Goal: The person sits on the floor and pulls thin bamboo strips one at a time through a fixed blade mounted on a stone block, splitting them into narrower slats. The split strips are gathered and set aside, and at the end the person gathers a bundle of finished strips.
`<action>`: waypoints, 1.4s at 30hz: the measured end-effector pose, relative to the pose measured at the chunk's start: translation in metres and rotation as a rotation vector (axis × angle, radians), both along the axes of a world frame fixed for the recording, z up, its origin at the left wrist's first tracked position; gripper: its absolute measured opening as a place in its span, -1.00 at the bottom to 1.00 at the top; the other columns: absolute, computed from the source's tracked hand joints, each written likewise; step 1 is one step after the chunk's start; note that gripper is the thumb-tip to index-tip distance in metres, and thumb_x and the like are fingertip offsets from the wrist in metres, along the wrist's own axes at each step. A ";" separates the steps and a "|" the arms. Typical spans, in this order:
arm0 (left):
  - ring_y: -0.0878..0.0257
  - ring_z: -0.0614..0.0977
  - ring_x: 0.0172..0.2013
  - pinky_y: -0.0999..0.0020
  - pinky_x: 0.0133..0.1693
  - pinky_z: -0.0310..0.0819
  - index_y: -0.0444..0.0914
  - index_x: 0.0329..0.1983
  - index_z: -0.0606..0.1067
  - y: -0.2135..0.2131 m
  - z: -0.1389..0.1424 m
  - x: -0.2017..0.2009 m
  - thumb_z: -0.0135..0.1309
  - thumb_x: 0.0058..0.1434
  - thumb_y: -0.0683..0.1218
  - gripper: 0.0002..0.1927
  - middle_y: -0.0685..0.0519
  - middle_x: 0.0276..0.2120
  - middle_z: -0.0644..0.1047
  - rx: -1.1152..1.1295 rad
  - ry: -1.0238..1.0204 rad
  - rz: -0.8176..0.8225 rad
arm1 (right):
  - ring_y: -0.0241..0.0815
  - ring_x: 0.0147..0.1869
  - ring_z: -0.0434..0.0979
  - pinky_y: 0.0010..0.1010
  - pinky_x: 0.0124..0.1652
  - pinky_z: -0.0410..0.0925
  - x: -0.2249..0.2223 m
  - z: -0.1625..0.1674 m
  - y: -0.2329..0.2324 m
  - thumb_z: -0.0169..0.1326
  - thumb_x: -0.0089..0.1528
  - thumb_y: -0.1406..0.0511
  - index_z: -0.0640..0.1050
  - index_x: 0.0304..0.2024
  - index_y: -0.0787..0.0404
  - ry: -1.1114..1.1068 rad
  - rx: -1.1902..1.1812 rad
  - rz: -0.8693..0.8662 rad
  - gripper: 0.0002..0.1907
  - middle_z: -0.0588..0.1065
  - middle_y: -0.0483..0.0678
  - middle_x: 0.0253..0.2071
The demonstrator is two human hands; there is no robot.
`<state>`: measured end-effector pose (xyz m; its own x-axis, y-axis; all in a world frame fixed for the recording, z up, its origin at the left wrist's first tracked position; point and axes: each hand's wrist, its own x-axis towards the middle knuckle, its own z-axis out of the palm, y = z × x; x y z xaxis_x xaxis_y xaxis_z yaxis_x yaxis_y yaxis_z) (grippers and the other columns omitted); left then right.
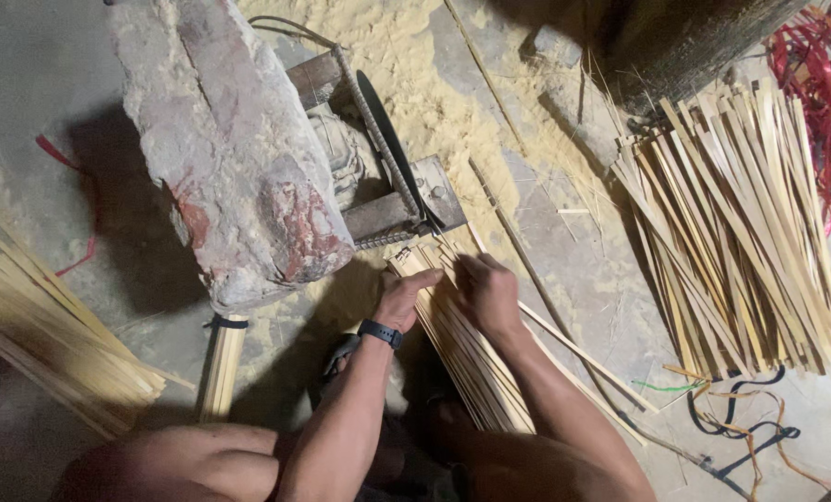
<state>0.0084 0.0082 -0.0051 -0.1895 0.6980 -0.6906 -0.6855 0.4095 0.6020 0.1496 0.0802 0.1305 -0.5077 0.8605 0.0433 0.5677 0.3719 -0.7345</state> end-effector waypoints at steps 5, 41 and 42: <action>-0.07 0.25 0.42 -0.03 0.44 -0.26 -0.52 0.09 0.52 0.003 0.023 0.002 0.40 -0.12 0.01 -0.25 -0.37 0.24 0.46 0.021 -0.010 -0.074 | 0.04 -0.26 0.60 -0.22 -0.26 0.49 0.052 0.005 -0.029 0.22 0.17 0.37 0.65 -0.06 0.29 -0.010 0.326 0.113 -0.73 0.57 0.11 -0.22; 0.17 0.23 0.37 0.12 0.38 -0.22 -0.35 0.04 0.61 0.002 -0.003 0.002 0.28 0.10 -0.08 -0.56 -0.06 0.19 0.52 -0.028 -0.027 -0.069 | -0.04 -0.50 0.52 -0.23 -0.48 0.42 0.009 -0.008 -0.002 0.17 0.24 0.39 0.66 -0.12 0.25 -0.025 0.182 0.033 -0.83 0.53 0.07 -0.41; 0.10 0.34 0.30 0.08 0.37 -0.07 -0.37 0.00 0.62 0.002 0.000 0.003 0.31 0.07 -0.09 -0.57 -0.11 0.13 0.56 0.044 -0.033 -0.023 | -0.02 -0.49 0.52 -0.19 -0.45 0.40 0.020 0.000 -0.009 0.18 0.21 0.40 0.69 -0.17 0.24 -0.064 0.252 0.034 -0.84 0.53 0.09 -0.44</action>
